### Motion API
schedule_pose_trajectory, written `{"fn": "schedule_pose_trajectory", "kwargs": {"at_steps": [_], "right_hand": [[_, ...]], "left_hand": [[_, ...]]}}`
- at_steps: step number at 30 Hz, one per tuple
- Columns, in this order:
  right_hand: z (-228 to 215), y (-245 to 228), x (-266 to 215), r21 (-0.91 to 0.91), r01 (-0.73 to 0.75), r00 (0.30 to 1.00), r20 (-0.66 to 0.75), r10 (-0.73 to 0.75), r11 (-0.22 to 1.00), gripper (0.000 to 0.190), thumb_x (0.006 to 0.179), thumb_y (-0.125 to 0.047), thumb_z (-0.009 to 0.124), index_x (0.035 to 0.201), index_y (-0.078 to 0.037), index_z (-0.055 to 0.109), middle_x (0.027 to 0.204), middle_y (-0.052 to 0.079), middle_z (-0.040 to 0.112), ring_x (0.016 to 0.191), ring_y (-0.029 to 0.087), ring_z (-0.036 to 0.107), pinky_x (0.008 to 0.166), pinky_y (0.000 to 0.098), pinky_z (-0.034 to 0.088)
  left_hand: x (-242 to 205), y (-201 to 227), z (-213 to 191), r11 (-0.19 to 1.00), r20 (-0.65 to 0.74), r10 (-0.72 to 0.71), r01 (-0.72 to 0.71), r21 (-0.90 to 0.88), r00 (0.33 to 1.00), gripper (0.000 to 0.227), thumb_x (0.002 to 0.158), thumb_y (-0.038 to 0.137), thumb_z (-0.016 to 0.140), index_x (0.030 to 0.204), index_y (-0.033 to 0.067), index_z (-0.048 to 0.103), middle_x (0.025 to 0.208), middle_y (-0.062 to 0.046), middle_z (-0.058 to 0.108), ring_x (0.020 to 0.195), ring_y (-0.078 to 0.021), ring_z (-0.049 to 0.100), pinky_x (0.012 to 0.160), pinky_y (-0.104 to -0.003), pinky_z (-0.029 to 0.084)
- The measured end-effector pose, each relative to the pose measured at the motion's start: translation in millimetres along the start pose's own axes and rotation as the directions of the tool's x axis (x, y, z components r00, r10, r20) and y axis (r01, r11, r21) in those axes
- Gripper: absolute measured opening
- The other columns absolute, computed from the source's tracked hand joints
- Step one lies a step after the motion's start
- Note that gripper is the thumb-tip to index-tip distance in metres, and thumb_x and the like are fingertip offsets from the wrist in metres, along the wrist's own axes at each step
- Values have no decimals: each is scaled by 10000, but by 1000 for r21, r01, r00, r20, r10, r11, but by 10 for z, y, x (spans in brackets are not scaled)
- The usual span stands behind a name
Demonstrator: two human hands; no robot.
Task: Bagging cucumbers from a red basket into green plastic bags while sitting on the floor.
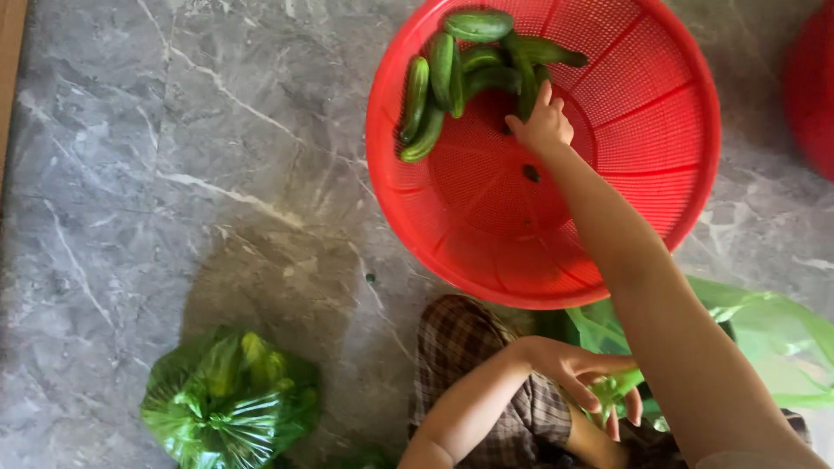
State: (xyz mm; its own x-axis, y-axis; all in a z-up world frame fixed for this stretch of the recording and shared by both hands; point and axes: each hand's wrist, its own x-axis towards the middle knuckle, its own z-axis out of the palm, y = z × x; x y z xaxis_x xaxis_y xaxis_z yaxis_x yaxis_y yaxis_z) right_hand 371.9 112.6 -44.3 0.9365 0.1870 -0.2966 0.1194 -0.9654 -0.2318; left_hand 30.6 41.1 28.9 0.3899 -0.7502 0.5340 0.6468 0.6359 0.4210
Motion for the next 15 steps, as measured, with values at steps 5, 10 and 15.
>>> {"fn": "schedule_pose_trajectory", "kwargs": {"at_steps": [5,10,15], "right_hand": [[134,209,241,41,102,994,-51,-99,994,581,980,-430,652,1345,-6,492,1158,249,676,983,456,668,783,553,551],[-616,222,-420,709,-245,951,309,20,661,340,949,-375,604,1148,-105,661,843,39,680,610,148,591,545,274,454],[-768,980,-946,903,-429,842,397,-366,-8,302,962,-386,572,1057,-112,658,807,19,655,675,146,622,563,321,532]], "left_hand": [[9,12,-54,998,37,-23,25,-55,999,966,984,94,759,1709,269,145,1439,-158,596,1169,-351,742,954,-402,604],[32,-66,-121,1000,22,-1,0,10,1000,1001,951,131,778,1704,264,132,1417,-152,607,1128,-361,756,888,-394,630],[12,52,-43,997,-9,-51,51,54,999,900,941,190,803,1650,227,250,1420,-155,602,1123,-378,754,878,-432,652]]}}
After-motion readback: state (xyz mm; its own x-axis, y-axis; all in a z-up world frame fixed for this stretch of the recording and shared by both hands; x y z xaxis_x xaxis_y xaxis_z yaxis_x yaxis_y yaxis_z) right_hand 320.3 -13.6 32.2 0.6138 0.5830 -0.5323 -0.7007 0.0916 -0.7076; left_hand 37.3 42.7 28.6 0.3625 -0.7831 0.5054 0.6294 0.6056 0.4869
